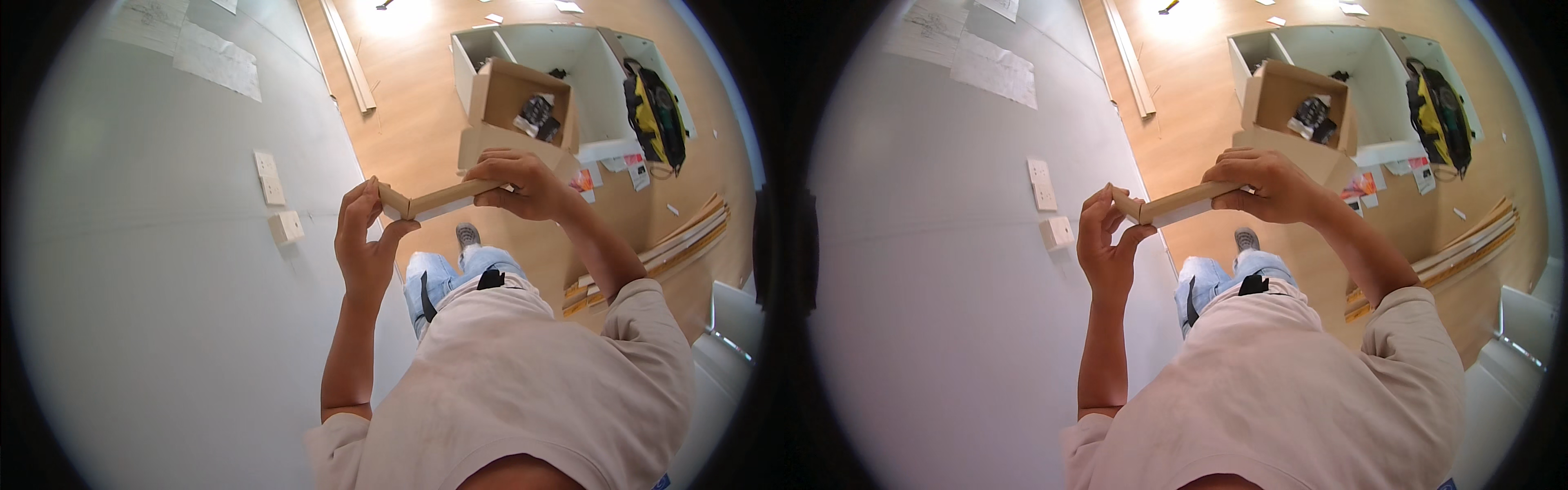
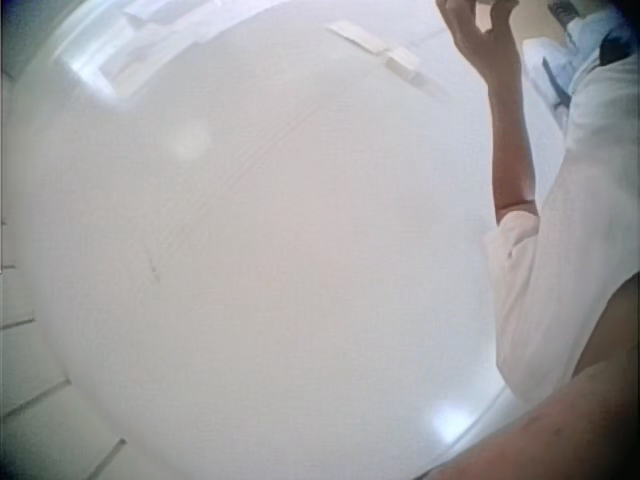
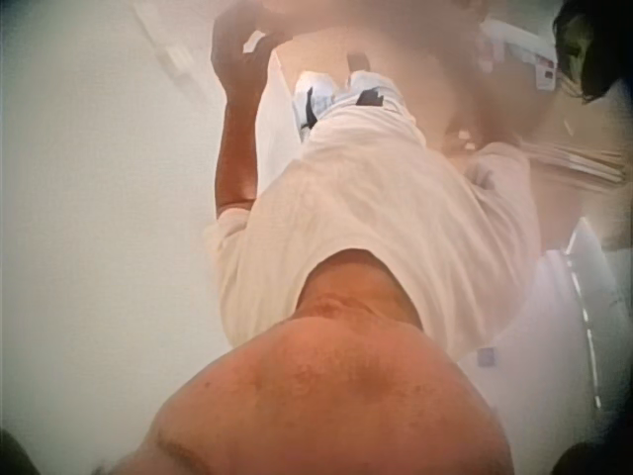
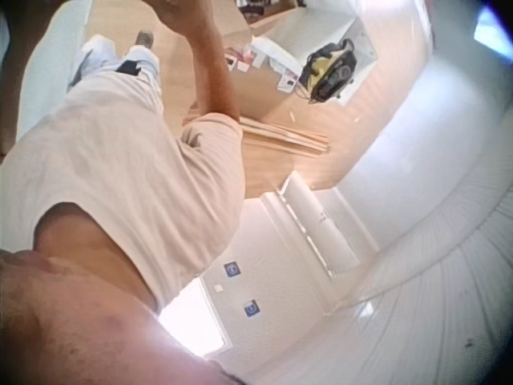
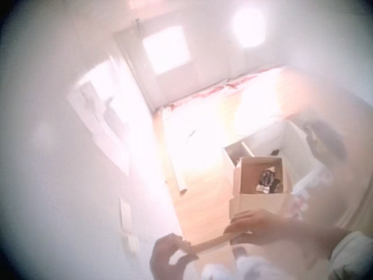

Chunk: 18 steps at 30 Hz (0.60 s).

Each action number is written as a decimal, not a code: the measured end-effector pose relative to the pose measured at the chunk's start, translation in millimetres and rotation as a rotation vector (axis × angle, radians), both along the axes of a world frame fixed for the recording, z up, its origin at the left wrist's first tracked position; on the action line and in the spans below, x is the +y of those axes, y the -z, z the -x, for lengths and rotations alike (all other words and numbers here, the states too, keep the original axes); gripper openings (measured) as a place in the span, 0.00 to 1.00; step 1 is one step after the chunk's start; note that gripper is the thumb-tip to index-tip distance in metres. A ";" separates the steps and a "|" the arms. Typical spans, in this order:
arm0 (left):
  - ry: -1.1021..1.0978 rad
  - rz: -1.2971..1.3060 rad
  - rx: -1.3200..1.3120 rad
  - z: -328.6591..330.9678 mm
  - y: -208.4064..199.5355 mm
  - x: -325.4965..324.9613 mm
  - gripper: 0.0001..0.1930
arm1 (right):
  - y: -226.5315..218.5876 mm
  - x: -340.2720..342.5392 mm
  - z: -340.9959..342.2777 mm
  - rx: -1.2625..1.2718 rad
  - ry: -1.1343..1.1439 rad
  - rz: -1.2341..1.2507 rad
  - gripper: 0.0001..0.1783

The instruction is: The person cuts wooden skirting boards to size using a miter saw, then walks to a wall and fits the pieces along the base. They repeat this process multiple times, cutting and installing several sections of skirting board.

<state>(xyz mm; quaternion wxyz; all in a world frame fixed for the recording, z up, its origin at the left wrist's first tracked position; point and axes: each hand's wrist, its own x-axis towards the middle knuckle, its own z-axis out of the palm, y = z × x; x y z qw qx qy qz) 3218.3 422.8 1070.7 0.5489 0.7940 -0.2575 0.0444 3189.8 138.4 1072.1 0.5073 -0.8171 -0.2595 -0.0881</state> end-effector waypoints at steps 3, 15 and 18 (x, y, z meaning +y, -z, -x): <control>-0.077 -0.116 0.116 -70.8 -12.9 -23.6 0.32 | -0.1 -19.1 -77.6 0.148 -0.024 0.006 0.16; 0.134 0.037 0.570 -426.2 25.9 -66.6 0.27 | 28.7 -64.1 -387.4 0.676 0.141 -0.174 0.23; 0.190 0.012 0.584 -504.3 20.0 -91.3 0.26 | 28.1 -84.4 -448.1 0.710 0.188 -0.239 0.23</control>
